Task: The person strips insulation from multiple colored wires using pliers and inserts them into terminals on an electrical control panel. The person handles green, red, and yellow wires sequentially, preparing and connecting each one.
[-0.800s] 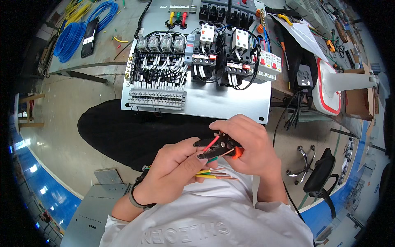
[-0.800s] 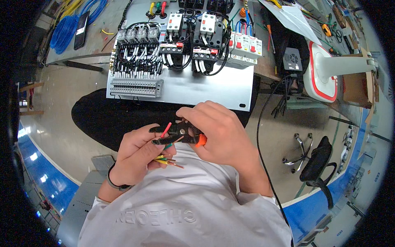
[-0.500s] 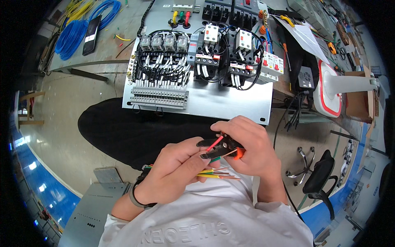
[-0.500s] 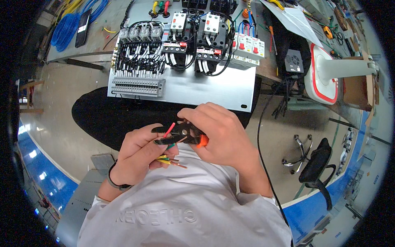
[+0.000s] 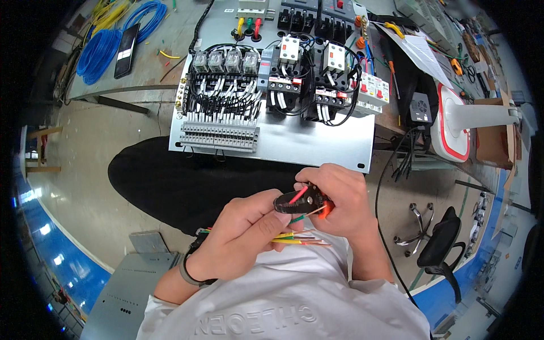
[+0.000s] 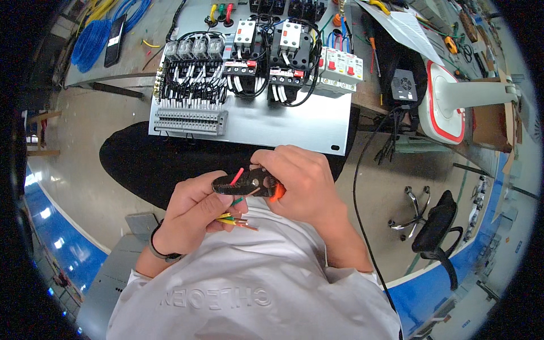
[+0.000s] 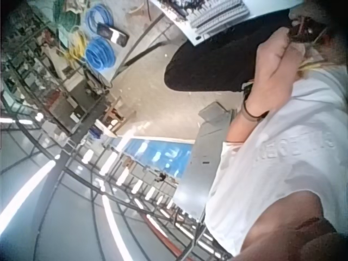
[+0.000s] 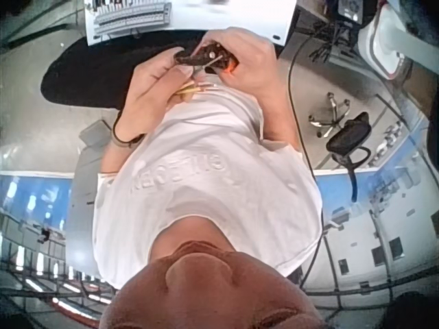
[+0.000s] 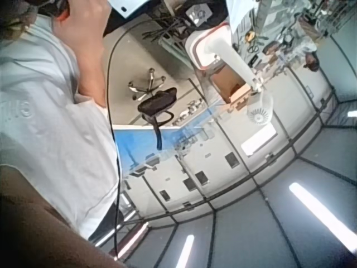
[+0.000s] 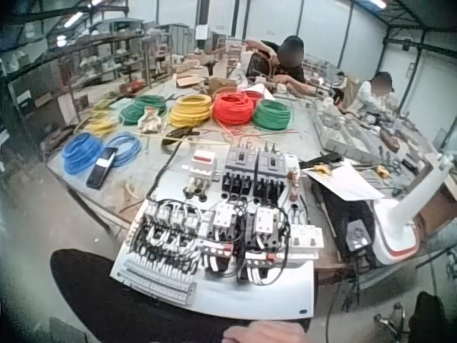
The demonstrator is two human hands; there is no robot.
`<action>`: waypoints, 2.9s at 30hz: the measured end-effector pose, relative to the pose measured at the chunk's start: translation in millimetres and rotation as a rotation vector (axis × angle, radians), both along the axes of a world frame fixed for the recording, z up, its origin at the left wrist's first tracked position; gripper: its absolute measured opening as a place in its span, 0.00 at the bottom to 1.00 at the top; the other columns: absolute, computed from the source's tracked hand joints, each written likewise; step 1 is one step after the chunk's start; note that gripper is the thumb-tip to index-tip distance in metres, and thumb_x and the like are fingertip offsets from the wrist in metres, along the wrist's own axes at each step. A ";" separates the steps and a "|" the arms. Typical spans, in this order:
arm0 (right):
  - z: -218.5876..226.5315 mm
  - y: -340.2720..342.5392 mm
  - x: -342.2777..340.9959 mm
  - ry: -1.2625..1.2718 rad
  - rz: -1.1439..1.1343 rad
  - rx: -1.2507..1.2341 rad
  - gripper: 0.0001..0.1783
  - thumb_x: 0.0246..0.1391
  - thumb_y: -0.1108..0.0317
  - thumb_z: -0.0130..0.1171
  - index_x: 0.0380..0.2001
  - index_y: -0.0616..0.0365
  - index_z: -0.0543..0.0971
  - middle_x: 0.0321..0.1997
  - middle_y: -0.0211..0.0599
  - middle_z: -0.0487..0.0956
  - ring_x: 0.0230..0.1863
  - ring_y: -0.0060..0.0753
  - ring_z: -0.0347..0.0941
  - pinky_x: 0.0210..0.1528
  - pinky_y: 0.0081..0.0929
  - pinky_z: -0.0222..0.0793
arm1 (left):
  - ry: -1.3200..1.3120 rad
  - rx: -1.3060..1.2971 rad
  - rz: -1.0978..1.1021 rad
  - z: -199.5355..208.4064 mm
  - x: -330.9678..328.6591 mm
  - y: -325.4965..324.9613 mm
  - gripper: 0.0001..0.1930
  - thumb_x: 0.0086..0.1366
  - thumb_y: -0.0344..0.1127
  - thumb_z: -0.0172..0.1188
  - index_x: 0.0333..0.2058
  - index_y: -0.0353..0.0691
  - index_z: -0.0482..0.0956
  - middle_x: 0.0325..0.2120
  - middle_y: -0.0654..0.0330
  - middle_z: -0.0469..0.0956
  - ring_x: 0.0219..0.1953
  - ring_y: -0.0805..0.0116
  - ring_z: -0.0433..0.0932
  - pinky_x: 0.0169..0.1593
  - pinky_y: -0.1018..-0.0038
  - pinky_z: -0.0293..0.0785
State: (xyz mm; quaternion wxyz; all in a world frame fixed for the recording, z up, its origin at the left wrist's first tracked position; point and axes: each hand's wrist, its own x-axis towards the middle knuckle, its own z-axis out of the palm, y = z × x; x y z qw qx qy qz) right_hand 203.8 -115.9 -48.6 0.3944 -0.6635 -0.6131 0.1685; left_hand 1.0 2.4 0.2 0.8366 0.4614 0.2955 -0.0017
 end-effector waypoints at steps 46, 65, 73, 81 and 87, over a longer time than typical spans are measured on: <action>20.6 6.0 44.0 1.083 -0.382 0.078 0.18 0.65 0.72 0.62 0.55 0.68 0.80 0.35 0.32 0.80 0.37 0.24 0.75 0.44 0.26 0.71 | -0.189 0.939 0.261 91.1 -14.1 117.0 0.32 0.81 0.60 0.53 0.26 0.36 0.72 0.20 0.64 0.67 0.21 0.77 0.63 0.24 0.75 0.54; 1.7 0.6 115.1 1.011 -0.516 0.130 0.19 0.64 0.77 0.63 0.57 0.67 0.78 0.39 0.28 0.79 0.38 0.16 0.71 0.41 0.19 0.68 | -0.147 1.766 -0.546 68.1 218.2 172.7 0.16 0.73 0.45 0.65 0.34 0.39 0.73 0.27 0.52 0.73 0.29 0.46 0.77 0.30 0.55 0.70; -8.1 0.2 130.0 1.022 -0.423 0.138 0.19 0.66 0.77 0.64 0.59 0.65 0.77 0.38 0.28 0.78 0.39 0.16 0.71 0.43 0.20 0.69 | -0.296 1.859 -0.613 16.2 323.0 200.9 0.09 0.75 0.35 0.57 0.40 0.36 0.70 0.31 0.47 0.75 0.34 0.38 0.77 0.37 0.48 0.73; -18.6 -9.5 134.0 1.086 -0.384 0.134 0.21 0.65 0.80 0.64 0.60 0.64 0.77 0.39 0.29 0.78 0.42 0.19 0.72 0.49 0.22 0.70 | -0.293 2.269 -0.814 -21.7 362.7 195.4 0.08 0.69 0.37 0.62 0.39 0.40 0.73 0.36 0.56 0.74 0.44 0.53 0.78 0.50 0.58 0.75; -19.7 -14.9 135.4 1.092 -0.353 0.124 0.22 0.65 0.80 0.64 0.61 0.64 0.77 0.39 0.30 0.78 0.42 0.20 0.73 0.49 0.24 0.71 | -0.378 2.020 -0.644 -14.9 356.8 206.0 0.17 0.63 0.38 0.72 0.45 0.39 0.76 0.42 0.53 0.75 0.47 0.48 0.76 0.51 0.57 0.74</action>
